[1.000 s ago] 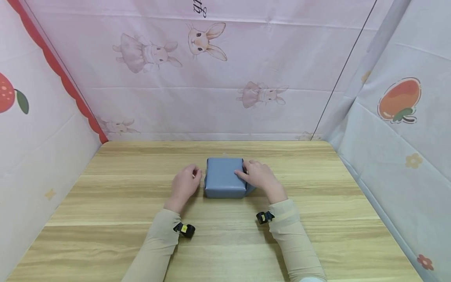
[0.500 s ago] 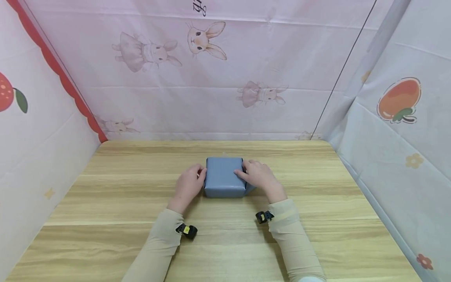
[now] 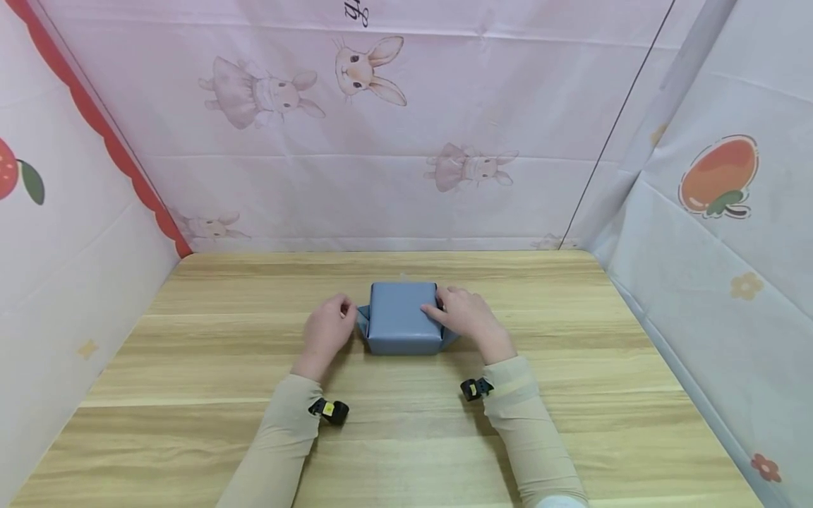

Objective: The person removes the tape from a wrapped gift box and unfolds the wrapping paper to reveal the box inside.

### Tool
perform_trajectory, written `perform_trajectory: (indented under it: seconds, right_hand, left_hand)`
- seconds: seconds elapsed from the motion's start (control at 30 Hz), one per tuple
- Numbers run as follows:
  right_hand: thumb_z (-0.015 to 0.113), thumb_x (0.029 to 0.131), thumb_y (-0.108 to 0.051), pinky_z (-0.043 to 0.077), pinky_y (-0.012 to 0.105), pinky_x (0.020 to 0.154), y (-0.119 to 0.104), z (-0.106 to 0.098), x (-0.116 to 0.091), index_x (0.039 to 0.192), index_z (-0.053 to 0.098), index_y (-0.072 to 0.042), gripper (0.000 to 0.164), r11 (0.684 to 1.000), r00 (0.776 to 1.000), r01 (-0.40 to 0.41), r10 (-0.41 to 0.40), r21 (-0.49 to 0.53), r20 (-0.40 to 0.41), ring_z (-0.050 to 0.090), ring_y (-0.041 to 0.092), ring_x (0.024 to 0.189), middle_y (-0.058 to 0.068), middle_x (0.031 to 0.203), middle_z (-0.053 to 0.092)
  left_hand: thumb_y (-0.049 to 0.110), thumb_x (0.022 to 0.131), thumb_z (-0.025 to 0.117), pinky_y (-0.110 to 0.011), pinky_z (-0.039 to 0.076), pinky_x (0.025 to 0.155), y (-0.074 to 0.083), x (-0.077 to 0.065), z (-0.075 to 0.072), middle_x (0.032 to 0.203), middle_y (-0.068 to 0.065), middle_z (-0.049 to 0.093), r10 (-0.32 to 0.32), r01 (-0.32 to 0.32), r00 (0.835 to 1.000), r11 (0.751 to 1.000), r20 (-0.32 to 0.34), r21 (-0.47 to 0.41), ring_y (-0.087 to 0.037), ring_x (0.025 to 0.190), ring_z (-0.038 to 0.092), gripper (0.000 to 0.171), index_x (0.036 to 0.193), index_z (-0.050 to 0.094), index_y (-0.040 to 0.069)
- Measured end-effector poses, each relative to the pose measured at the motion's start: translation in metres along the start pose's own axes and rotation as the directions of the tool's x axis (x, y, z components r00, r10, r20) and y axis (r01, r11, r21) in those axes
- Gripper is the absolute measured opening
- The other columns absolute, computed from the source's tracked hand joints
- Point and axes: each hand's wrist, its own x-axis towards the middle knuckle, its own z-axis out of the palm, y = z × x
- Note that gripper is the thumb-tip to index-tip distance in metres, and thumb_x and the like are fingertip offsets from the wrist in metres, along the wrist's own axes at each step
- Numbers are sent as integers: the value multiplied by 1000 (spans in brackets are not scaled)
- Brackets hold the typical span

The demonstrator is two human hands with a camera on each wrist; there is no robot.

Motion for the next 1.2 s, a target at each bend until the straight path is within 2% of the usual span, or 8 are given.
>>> perform_trajectory:
  seconds: [0.37, 0.5, 0.6, 0.73, 0.83, 0.9, 1.07, 1.2]
  right_hand:
    - [54, 96, -50, 40, 30, 61, 5, -2, -2, 90, 57, -14, 37, 999, 1000, -17, 17, 28, -6, 51, 16, 66, 2, 80, 58]
    - [56, 96, -48, 39, 29, 60, 8, -1, -2, 86, 57, -14, 35, 998, 999, -17, 20, 66, -50, 50, 16, 64, 1, 76, 58]
    - [56, 97, -45, 43, 32, 62, 8, -3, -4, 91, 60, -12, 34, 995, 996, -17, 26, 100, -85, 52, 17, 66, 5, 80, 61]
    - [55, 98, -43, 51, 43, 79, 9, -4, -4, 114, 61, -8, 39, 989, 992, -31, 47, 144, -114, 63, 28, 91, 13, 107, 66]
    - [54, 98, -45, 47, 52, 97, 12, -2, -1, 131, 55, -7, 50, 983, 992, -38, 58, 180, -109, 57, 35, 118, 17, 130, 59]
    - [54, 98, -45, 42, 54, 104, 13, 0, 1, 139, 50, -6, 56, 976, 994, -36, 56, 216, -89, 50, 37, 129, 17, 140, 53]
    - [52, 99, -44, 35, 55, 111, 14, 5, 8, 146, 42, -6, 61, 951, 998, -25, 39, 309, -40, 39, 38, 139, 18, 149, 43]
    - [51, 100, -42, 33, 54, 113, 13, 11, 13, 145, 42, -3, 61, 943, 999, 4, 13, 334, -50, 38, 39, 140, 21, 148, 44]
  left_hand:
    - [17, 91, 57, -34, 46, 56, -8, 3, -5, 86, -4, 66, -60, 60, 995, 998, 76, -3, -20, 71, 61, 11, 95, 66, 12]
    - [18, 92, 58, -35, 49, 60, -6, 4, -5, 90, -4, 67, -58, 58, 995, 998, 79, -1, -20, 76, 63, 12, 97, 67, 12]
    - [20, 93, 59, -37, 53, 66, -4, 5, -5, 95, -4, 69, -34, 34, 997, 999, 75, -3, -21, 83, 65, 14, 100, 68, 13]
    - [22, 95, 59, -42, 54, 82, 2, 7, -3, 106, -7, 69, 32, -30, 998, 999, 58, -43, -26, 99, 65, 16, 104, 69, 12]
    - [27, 97, 57, -46, 51, 92, 6, 9, 0, 115, -9, 68, 74, -70, 996, 995, 51, -75, -30, 110, 63, 22, 110, 68, 12]
    - [31, 99, 55, -48, 49, 96, 7, 10, 1, 121, -10, 66, 83, -78, 995, 993, 57, -85, -32, 115, 61, 28, 115, 67, 12]
    - [41, 101, 49, -51, 45, 102, 8, 17, 8, 132, -12, 61, 81, -72, 992, 993, 98, -92, -33, 125, 55, 42, 129, 61, 12]
    - [43, 101, 46, -50, 43, 106, 8, 24, 15, 136, -11, 58, 100, -89, 987, 992, 124, -91, -31, 128, 53, 46, 134, 58, 13]
